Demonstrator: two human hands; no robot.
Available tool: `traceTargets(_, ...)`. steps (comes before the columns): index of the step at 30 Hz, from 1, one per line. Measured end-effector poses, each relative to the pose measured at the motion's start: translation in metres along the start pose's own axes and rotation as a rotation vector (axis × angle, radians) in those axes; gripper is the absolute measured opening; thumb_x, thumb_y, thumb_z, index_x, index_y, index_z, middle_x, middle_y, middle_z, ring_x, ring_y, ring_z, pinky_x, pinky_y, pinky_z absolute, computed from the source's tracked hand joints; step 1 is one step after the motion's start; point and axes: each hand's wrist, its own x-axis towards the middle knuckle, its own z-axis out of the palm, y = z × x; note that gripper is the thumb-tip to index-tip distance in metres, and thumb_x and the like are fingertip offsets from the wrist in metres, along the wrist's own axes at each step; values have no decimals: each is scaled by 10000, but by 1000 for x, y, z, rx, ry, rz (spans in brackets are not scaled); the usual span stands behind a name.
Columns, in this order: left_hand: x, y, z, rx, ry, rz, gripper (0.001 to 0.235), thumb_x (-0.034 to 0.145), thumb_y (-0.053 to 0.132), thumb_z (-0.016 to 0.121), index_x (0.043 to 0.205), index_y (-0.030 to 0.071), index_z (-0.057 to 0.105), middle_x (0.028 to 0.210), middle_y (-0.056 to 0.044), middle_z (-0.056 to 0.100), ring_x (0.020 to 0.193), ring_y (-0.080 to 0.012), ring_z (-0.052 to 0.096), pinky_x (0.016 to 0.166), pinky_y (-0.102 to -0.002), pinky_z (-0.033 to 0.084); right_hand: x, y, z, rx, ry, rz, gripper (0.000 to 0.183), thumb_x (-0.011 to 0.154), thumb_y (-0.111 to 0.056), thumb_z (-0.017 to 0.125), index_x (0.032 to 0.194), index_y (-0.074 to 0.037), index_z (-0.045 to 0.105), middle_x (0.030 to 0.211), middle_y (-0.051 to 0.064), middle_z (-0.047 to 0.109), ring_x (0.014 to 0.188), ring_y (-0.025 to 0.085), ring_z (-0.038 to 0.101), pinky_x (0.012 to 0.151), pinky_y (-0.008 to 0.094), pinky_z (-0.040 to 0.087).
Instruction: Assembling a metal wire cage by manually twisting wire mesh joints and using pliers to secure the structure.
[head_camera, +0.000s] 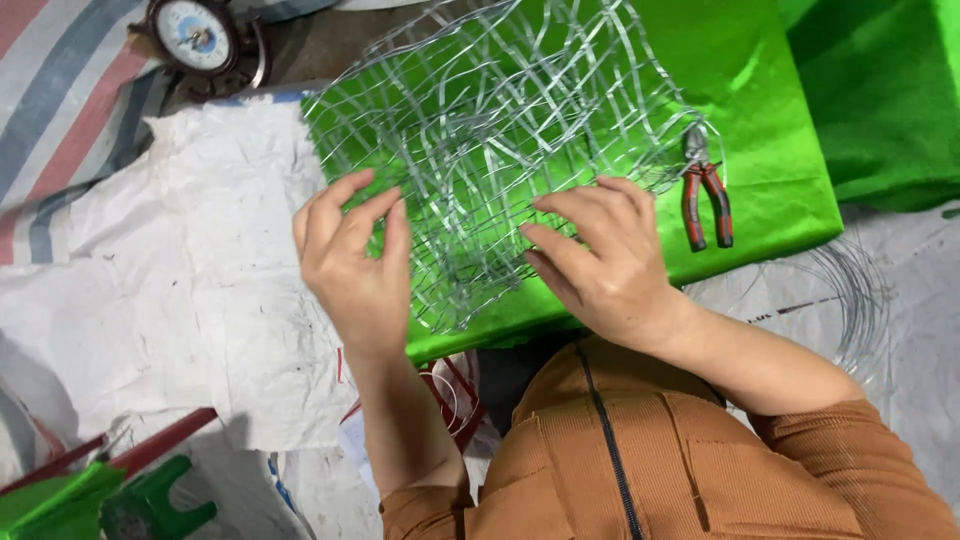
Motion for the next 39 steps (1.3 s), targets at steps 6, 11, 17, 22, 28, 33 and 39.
traceTargets(6, -9, -10, 0, -8, -69, -28, 73, 955, -32, 744, 1007, 9, 776, 1139, -142, 701, 1116, -316, 607, 982, -480, 493, -15, 1, 27, 39, 223, 81, 194, 845, -130, 848, 1015, -134, 754, 1177, 88, 712, 1046, 290, 653, 1008, 534, 466)
traceTargets(11, -16, -5, 3, 9, -54, -53, 115, 946, -50, 738, 1037, 11, 776, 1165, -154, 705, 1171, -349, 614, 1023, -498, 486, -22, 3, 38, 39, 274, 112, 86, 939, -200, 769, 1011, -155, 759, 1203, 77, 710, 1051, 279, 657, 1022, 533, 473)
traceTargets(17, -26, -1, 9, 41, -4, -80, 175, 937, -60, 731, 1079, 32, 779, 1216, -159, 715, 1245, -393, 615, 1059, -518, 494, -25, 4, 46, 50, 310, 111, 100, 968, -248, 739, 1015, -164, 766, 1211, 73, 716, 1050, 280, 667, 1022, 529, 478)
traceTargets(22, -34, 0, 12, 108, 10, -79, 195, 939, -67, 701, 1105, 4, 773, 1236, -200, 718, 1275, -421, 601, 1074, -507, 499, -27, 5, 46, 53, 316, 104, 108, 973, -261, 735, 1021, -170, 766, 1224, 76, 717, 1059, 283, 667, 1017, 528, 478)
traceTargets(28, -38, 2, 13, 188, 21, -5, 177, 946, -30, 694, 1108, -2, 761, 1227, -213, 713, 1297, -432, 574, 1094, -482, 498, -24, 5, 42, 62, 273, 66, 89, 953, -222, 758, 1001, -148, 761, 1214, 88, 719, 1066, 298, 646, 1009, 528, 457)
traceTargets(33, -40, 4, 22, 77, 109, -33, 166, 928, -57, 695, 1064, -1, 771, 1148, -183, 726, 1284, -449, 571, 1086, -499, 498, -21, 10, 36, -3, 193, -5, 111, 991, -208, 742, 1043, -111, 758, 1222, 119, 700, 1071, 315, 614, 987, 531, 446)
traceTargets(39, -37, 7, 18, 80, 130, 4, 112, 925, -14, 747, 1028, 0, 787, 1118, -154, 746, 1289, -437, 577, 1111, -507, 481, -22, 11, 33, 6, 165, -45, 125, 1025, -180, 694, 1038, -81, 769, 1222, 152, 684, 1057, 359, 596, 968, 547, 434)
